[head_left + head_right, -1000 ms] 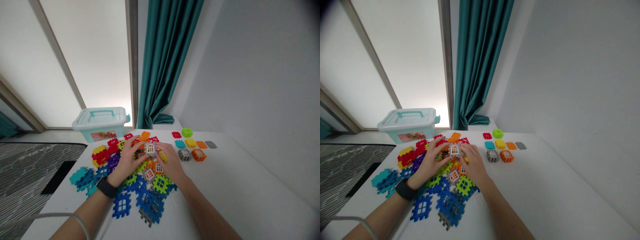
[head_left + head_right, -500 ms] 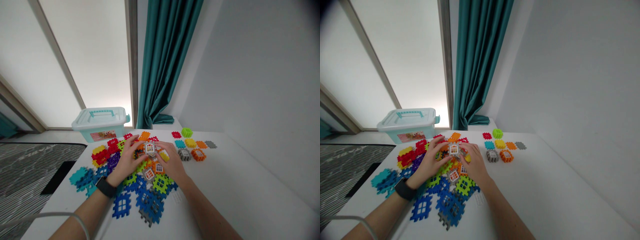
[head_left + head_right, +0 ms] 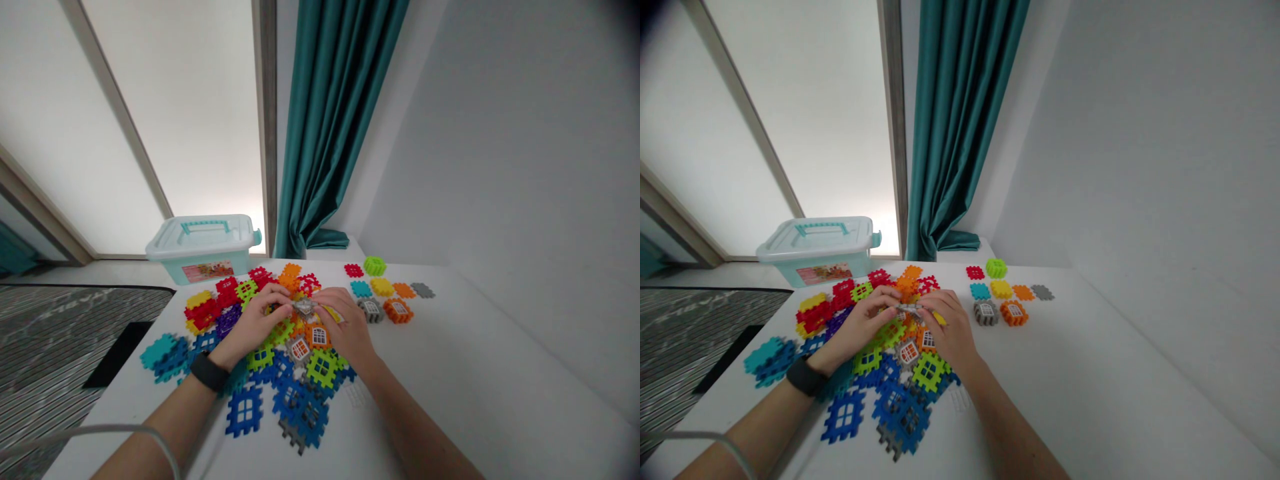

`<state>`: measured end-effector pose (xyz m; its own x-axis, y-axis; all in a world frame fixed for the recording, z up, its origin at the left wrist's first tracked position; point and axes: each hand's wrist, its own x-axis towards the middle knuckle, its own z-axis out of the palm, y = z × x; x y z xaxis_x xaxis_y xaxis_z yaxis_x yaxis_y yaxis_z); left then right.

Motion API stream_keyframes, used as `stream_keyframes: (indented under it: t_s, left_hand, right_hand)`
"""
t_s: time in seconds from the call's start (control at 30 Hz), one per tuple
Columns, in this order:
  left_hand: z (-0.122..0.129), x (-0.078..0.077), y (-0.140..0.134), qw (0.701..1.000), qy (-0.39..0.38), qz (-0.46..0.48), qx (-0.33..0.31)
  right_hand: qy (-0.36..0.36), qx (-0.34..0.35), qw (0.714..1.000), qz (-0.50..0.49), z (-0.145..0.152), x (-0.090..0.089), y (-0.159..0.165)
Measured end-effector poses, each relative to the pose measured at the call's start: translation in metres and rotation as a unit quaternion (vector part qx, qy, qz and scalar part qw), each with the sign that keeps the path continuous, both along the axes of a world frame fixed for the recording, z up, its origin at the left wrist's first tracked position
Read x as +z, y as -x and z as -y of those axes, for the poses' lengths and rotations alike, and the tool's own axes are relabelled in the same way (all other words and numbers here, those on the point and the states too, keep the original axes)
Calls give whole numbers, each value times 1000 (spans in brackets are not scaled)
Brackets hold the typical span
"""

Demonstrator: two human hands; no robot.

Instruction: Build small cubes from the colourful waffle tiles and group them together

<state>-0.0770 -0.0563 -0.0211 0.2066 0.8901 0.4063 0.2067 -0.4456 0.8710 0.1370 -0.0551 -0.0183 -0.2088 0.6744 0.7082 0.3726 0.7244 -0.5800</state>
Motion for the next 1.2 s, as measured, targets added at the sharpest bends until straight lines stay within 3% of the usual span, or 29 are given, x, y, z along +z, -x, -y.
stream_keyframes:
  t_s: [0.1,0.23,0.37,0.87,0.97,1.2]
  left_hand:
    - [1,3,-2,999,36,10,-19]
    - [4,7,-4,997,69,6,-35]
    - [6,8,-4,995,95,15,-34]
    - [8,10,-7,990,136,27,-22]
    - [10,13,-8,989,145,21,-24]
    - [10,14,-10,989,146,10,-11]
  right_hand:
    - [132,-8,990,-50,1,0,2]
    - [313,46,935,-159,-1,-3,6]
    - [389,93,887,-231,-2,-4,9]
    - [447,130,842,-272,-1,-4,9]
    - [433,112,859,-248,-1,-3,9]
    - [310,40,940,-137,-2,-3,8]
